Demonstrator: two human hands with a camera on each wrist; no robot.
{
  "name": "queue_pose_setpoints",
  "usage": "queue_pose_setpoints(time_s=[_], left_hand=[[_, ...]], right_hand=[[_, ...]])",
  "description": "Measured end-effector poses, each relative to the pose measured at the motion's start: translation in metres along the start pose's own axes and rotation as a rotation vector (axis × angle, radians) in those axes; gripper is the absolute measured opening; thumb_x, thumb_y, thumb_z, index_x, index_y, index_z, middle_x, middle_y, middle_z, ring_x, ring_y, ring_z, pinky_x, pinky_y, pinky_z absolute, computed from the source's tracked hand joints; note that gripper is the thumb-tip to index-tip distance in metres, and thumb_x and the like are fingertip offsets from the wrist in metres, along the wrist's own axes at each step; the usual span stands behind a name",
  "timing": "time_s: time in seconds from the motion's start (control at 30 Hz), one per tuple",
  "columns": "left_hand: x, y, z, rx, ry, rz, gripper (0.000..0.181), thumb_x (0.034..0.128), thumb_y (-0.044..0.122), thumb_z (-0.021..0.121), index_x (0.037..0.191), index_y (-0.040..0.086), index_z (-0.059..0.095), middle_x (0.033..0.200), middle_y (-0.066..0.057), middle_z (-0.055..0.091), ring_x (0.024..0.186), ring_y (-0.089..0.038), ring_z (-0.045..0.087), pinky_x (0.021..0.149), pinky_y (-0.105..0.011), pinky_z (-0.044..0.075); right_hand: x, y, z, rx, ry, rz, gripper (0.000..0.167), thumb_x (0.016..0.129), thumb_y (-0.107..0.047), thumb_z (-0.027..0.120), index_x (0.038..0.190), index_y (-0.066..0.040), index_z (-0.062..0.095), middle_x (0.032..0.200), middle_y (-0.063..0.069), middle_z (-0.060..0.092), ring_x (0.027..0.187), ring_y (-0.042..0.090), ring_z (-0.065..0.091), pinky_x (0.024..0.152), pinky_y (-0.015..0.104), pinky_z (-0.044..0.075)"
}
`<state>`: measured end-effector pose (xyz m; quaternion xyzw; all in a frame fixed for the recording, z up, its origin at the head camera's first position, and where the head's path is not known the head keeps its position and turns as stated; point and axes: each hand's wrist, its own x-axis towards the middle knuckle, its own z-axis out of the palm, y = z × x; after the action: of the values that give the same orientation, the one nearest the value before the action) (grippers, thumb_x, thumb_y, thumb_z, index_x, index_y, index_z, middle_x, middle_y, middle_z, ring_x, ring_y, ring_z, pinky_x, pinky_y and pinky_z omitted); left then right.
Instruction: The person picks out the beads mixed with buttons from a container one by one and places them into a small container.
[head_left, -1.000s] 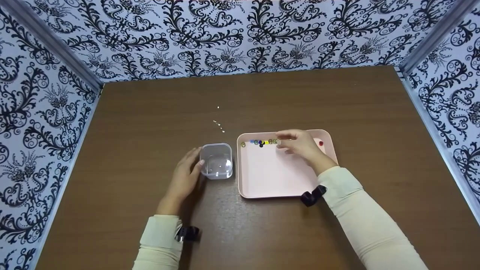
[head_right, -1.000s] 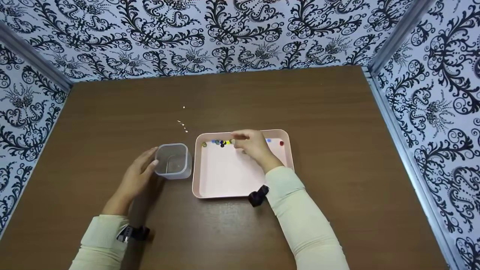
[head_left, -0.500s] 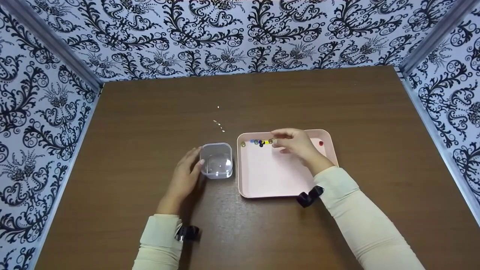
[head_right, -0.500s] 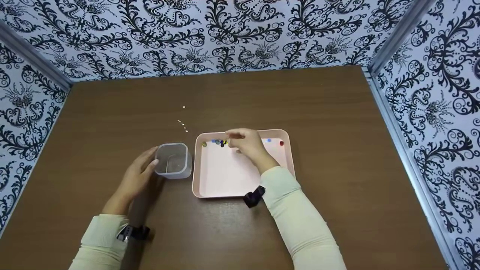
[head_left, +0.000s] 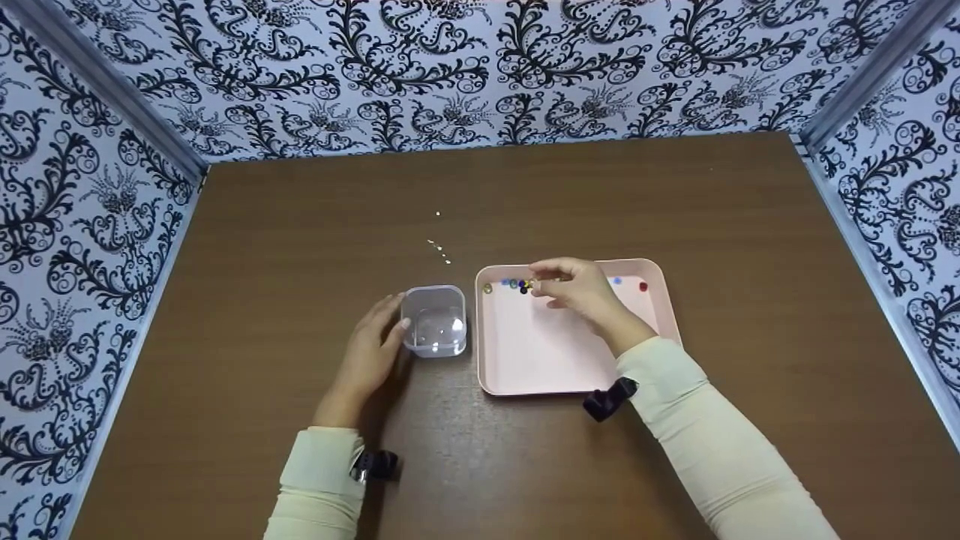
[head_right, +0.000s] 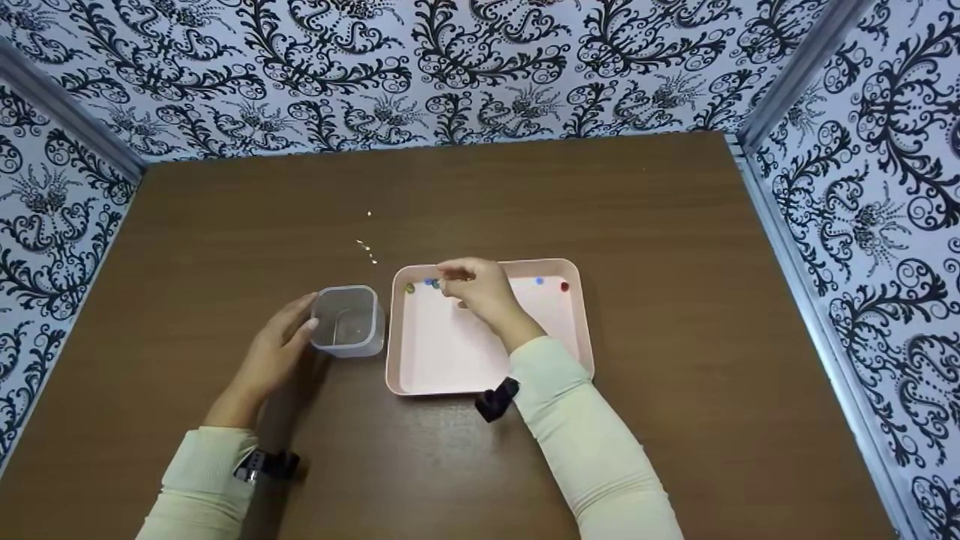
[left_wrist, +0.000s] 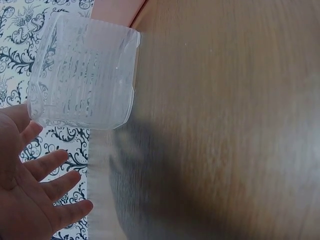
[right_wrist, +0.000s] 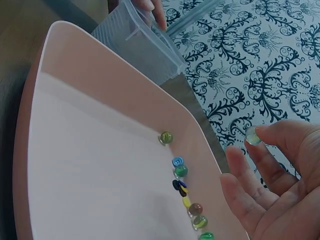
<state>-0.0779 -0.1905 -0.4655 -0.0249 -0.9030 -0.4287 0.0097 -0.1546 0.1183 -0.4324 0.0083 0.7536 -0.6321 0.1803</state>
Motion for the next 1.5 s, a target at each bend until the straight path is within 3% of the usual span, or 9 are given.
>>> queue_pose_setpoints(time_s=[0.3, 0.6, 0.8, 1.1, 1.5], left_hand=[[-0.001, 0.001, 0.0, 0.003, 0.001, -0.016, 0.045, 0.0985, 0.018, 0.055, 0.14, 0.003, 0.049, 0.146, -0.022, 0.043, 0.138, -0.038, 0.034, 0.114, -0.054, 0.023], [-0.001, 0.001, 0.0, -0.006, -0.001, -0.021, 0.045, 0.0985, 0.017, 0.055, 0.141, 0.003, 0.048, 0.146, -0.023, 0.042, 0.139, -0.038, 0.034, 0.114, -0.054, 0.023], [-0.002, 0.001, 0.001, -0.013, 0.012, -0.023, 0.045, 0.0982, 0.017, 0.056, 0.141, 0.003, 0.049, 0.146, -0.022, 0.044, 0.138, -0.037, 0.035, 0.115, -0.052, 0.024], [-0.001, 0.001, 0.002, -0.027, 0.022, -0.016, 0.045, 0.0987, 0.017, 0.055, 0.14, 0.002, 0.049, 0.145, -0.021, 0.045, 0.138, -0.036, 0.036, 0.115, -0.049, 0.024], [0.0, -0.003, 0.003, -0.03, 0.024, 0.0, 0.045, 0.0981, 0.016, 0.056, 0.14, 0.002, 0.049, 0.144, -0.021, 0.046, 0.138, -0.037, 0.036, 0.115, -0.051, 0.024]], right_hand=[[0.0, -0.002, 0.009, 0.033, -0.014, -0.001, 0.041, 0.085, -0.005, 0.069, 0.123, 0.007, 0.06, 0.119, 0.019, 0.065, 0.083, 0.009, 0.068, 0.08, 0.036, 0.057], [-0.003, -0.006, 0.02, 0.034, -0.015, -0.013, 0.038, 0.084, -0.003, 0.068, 0.121, 0.004, 0.063, 0.113, 0.012, 0.069, 0.083, 0.009, 0.067, 0.078, 0.036, 0.057], [-0.003, -0.008, 0.025, 0.037, -0.017, -0.027, 0.037, 0.084, -0.004, 0.07, 0.119, 0.005, 0.064, 0.108, 0.008, 0.069, 0.083, 0.009, 0.067, 0.073, 0.029, 0.056], [-0.003, -0.01, 0.033, 0.05, -0.006, -0.03, 0.036, 0.084, -0.002, 0.068, 0.12, 0.004, 0.064, 0.112, 0.013, 0.067, 0.083, 0.008, 0.066, 0.08, 0.038, 0.057], [-0.001, -0.009, 0.045, 0.059, 0.0, -0.032, 0.034, 0.082, -0.002, 0.07, 0.115, 0.001, 0.068, 0.102, 0.004, 0.07, 0.084, 0.01, 0.063, 0.073, 0.032, 0.057]])
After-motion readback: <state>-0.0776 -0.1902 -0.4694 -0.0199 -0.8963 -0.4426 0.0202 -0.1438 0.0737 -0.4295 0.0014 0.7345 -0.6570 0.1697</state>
